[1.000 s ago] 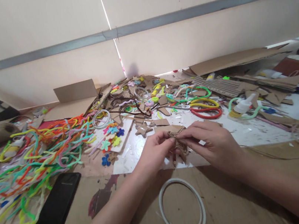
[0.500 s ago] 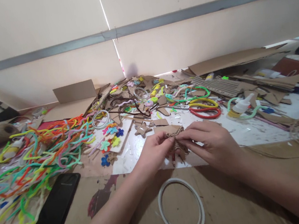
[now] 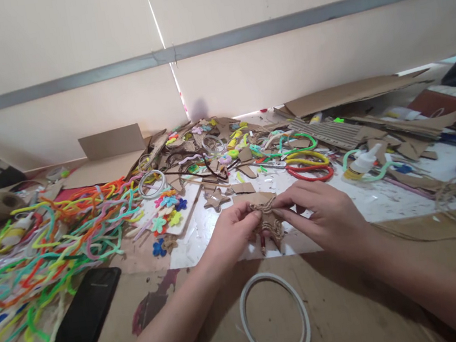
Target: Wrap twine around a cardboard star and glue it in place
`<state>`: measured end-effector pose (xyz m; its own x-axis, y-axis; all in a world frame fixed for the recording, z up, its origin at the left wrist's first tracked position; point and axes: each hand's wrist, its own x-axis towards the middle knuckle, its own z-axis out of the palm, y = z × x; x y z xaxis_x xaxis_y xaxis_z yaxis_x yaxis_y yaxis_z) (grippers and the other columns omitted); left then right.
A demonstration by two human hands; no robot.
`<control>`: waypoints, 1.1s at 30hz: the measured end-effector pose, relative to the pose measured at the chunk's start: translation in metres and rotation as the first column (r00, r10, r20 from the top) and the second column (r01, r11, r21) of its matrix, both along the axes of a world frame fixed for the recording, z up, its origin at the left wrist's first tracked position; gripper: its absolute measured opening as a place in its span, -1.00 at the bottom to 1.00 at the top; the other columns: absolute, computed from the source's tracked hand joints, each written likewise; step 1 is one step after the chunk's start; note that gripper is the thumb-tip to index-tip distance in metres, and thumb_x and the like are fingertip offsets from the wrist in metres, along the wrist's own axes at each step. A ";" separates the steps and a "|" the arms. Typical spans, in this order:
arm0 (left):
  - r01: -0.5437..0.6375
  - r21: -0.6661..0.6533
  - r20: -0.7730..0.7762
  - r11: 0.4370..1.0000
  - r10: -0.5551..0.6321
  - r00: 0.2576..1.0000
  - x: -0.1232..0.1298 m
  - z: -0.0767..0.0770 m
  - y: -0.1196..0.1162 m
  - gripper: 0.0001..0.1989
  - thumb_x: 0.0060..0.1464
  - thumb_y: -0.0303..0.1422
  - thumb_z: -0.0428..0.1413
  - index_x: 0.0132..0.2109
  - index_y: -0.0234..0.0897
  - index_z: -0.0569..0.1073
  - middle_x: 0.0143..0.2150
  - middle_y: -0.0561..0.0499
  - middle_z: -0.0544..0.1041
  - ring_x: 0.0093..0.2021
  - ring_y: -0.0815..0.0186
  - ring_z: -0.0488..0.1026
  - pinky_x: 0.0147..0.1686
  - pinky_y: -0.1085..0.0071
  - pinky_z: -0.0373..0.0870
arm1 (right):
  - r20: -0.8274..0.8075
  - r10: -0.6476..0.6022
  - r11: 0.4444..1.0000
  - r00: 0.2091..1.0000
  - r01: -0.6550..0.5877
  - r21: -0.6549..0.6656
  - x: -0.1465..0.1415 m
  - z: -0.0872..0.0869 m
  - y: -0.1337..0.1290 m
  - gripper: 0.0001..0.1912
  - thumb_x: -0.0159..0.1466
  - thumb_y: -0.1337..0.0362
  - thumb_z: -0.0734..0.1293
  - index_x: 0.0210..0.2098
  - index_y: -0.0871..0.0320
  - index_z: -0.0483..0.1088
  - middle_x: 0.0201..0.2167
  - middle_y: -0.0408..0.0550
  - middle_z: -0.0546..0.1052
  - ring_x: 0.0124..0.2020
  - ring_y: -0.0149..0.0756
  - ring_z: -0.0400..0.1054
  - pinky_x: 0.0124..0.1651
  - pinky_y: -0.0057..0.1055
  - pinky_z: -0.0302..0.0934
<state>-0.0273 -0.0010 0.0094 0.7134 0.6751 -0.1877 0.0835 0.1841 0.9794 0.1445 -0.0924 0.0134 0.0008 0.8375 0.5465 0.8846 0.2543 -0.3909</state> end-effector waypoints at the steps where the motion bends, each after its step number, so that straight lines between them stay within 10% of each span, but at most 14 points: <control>1: -0.001 0.004 -0.006 1.000 0.001 1.000 0.000 -0.001 0.001 -0.92 0.05 -0.38 0.10 -0.38 -0.28 0.40 -0.53 0.10 0.42 -0.54 0.40 0.40 -0.51 0.51 0.27 | 0.005 -0.005 1.000 1.000 0.005 -0.002 0.000 -0.001 0.000 -0.88 0.37 0.32 0.32 -0.28 0.11 0.50 -0.38 -0.04 0.55 -0.32 -0.21 0.40 -0.21 -0.28 0.22; 12: -0.003 0.010 0.001 1.000 0.003 1.000 0.001 -0.004 0.002 -0.85 0.05 -0.31 0.20 -0.30 -0.31 0.45 -0.44 0.06 0.46 -0.52 0.41 0.41 -0.47 0.48 0.37 | -0.009 -0.022 0.999 1.000 0.022 -0.031 -0.001 -0.002 0.000 -0.92 0.34 0.31 0.34 -0.23 0.14 0.50 -0.36 -0.04 0.56 -0.32 -0.19 0.42 -0.25 -0.29 0.20; 20: 0.040 0.041 -0.005 0.998 -0.040 0.999 -0.001 -0.004 0.004 -0.84 0.05 -0.31 0.18 -0.27 -0.33 0.47 -0.43 0.04 0.47 -0.53 0.41 0.38 -0.48 0.47 0.35 | -0.316 -0.045 0.979 0.948 -0.021 -0.200 0.004 -0.001 0.005 -0.76 0.28 0.25 0.38 -0.06 0.13 0.49 -0.40 -0.14 0.54 -0.41 -0.30 0.40 -0.33 -0.39 0.24; 33: 0.102 0.361 -0.194 0.927 -0.033 0.980 -0.006 -0.015 0.006 -0.77 0.11 -0.21 0.18 -0.16 -0.25 0.55 -0.38 0.01 0.57 -0.40 0.29 0.47 -0.40 0.46 0.30 | -0.401 -0.020 0.928 0.916 -0.133 -0.349 0.000 0.003 0.004 -0.90 0.28 0.27 0.36 -0.32 0.09 0.54 -0.47 -0.21 0.57 -0.44 -0.36 0.38 -0.39 -0.47 0.19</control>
